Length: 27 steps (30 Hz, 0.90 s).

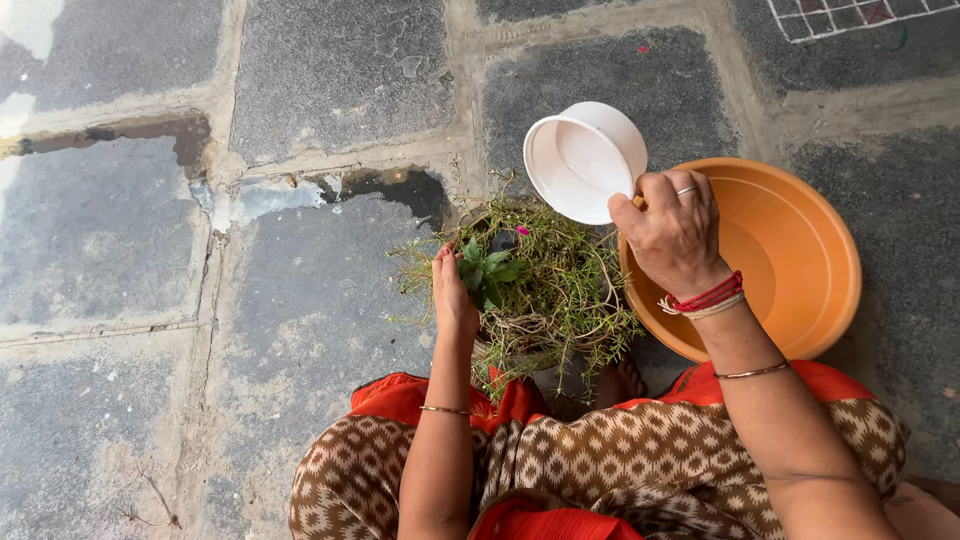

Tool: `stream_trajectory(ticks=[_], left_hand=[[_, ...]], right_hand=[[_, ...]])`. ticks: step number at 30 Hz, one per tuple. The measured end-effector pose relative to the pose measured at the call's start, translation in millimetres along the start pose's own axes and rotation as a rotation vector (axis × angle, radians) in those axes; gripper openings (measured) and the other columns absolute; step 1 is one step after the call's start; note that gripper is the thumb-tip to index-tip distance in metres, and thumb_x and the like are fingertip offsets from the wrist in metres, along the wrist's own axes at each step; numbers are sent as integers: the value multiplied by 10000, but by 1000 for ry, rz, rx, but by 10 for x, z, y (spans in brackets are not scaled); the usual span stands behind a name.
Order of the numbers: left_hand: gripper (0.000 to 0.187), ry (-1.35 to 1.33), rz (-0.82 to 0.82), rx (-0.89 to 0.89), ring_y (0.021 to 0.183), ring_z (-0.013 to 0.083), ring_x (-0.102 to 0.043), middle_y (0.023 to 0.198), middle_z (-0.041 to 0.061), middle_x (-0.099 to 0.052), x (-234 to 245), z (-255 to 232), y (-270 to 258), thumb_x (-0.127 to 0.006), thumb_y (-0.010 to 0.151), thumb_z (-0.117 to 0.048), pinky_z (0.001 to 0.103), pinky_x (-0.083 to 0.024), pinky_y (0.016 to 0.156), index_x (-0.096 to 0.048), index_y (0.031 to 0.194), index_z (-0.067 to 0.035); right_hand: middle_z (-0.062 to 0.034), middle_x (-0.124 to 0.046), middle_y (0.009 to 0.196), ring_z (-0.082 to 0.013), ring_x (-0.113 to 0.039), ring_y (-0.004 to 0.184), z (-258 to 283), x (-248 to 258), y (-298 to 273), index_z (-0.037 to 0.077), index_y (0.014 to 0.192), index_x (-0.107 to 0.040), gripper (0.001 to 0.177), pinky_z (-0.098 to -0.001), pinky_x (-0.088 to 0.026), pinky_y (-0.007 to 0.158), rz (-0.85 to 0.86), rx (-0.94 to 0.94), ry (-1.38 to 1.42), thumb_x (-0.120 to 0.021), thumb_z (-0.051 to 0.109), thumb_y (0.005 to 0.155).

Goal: The person waters a small plant in a pot by hand using water from a white cup while sitting on the floor.

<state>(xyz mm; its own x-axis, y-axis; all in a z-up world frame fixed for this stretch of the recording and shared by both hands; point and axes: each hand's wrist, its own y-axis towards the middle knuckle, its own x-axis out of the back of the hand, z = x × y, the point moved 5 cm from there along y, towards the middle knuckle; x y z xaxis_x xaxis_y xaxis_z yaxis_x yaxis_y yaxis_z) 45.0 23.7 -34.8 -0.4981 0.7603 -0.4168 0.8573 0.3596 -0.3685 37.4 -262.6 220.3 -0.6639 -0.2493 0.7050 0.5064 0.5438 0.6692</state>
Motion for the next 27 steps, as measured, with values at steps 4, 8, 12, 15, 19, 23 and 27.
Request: stream_trajectory(ticks=[4, 8, 12, 15, 19, 23, 27], left_hand=[[455, -44, 11, -26, 1114, 248, -569, 1349, 111, -508, 31, 24, 46, -456, 1052, -370, 410, -554, 859, -470, 1438, -130], [457, -52, 22, -66, 1127, 239, -567, 1337, 120, -518, 63, 78, 97, -475, 1067, -367, 389, -555, 909, -484, 1449, -116], [459, -95, 20, -43, 1130, 233, -584, 1335, 104, -540, -18, -9, 51, -464, 1059, -380, 381, -552, 909, -480, 1443, -129], [458, -57, 0, 20, 1093, 244, -586, 1313, 98, -533, -22, -35, -33, -447, 1041, -379, 405, -555, 875, -468, 1430, -138], [456, -62, 18, -4, 1080, 241, -587, 1312, 109, -535, -55, -62, -42, -452, 1050, -377, 407, -552, 865, -480, 1425, -119], [457, -61, 30, -19, 1056, 243, -594, 1296, 114, -550, -55, -85, -65, -453, 1057, -389, 401, -552, 855, -489, 1421, -113], [467, -72, 19, 16, 1093, 228, -623, 1316, 80, -563, -56, -65, -58, -450, 1038, -402, 391, -569, 887, -478, 1424, -140]], right_hand=[[-43, -546, 953, -233, -528, 965, 16, 4, 6, 132, 970, -679, 71, -395, -472, 926, -12, 2, -6, -740, 109, 939], [-41, -554, 955, -233, -536, 974, 15, -2, -9, 134, 934, -681, 74, -397, -474, 933, -12, -3, -24, -744, 101, 912], [-40, -557, 933, -226, -537, 943, 15, 3, 18, 127, 959, -701, 73, -396, -474, 919, -35, 11, 1, -739, 99, 903], [-39, -569, 926, -219, -538, 920, 9, -10, 22, 126, 935, -685, 66, -392, -468, 896, -8, 4, -3, -741, 102, 912], [-37, -572, 935, -222, -543, 933, 32, 18, 24, 138, 956, -688, 86, -392, -471, 908, -24, 5, -5, -737, 97, 898], [-40, -567, 940, -231, -550, 958, 35, 19, 21, 133, 946, -673, 88, -394, -472, 919, -25, 0, -12, -740, 100, 900], [-35, -558, 935, -227, -536, 941, 31, 23, 25, 134, 976, -691, 97, -399, -472, 913, -26, 6, 12, -737, 97, 899]])
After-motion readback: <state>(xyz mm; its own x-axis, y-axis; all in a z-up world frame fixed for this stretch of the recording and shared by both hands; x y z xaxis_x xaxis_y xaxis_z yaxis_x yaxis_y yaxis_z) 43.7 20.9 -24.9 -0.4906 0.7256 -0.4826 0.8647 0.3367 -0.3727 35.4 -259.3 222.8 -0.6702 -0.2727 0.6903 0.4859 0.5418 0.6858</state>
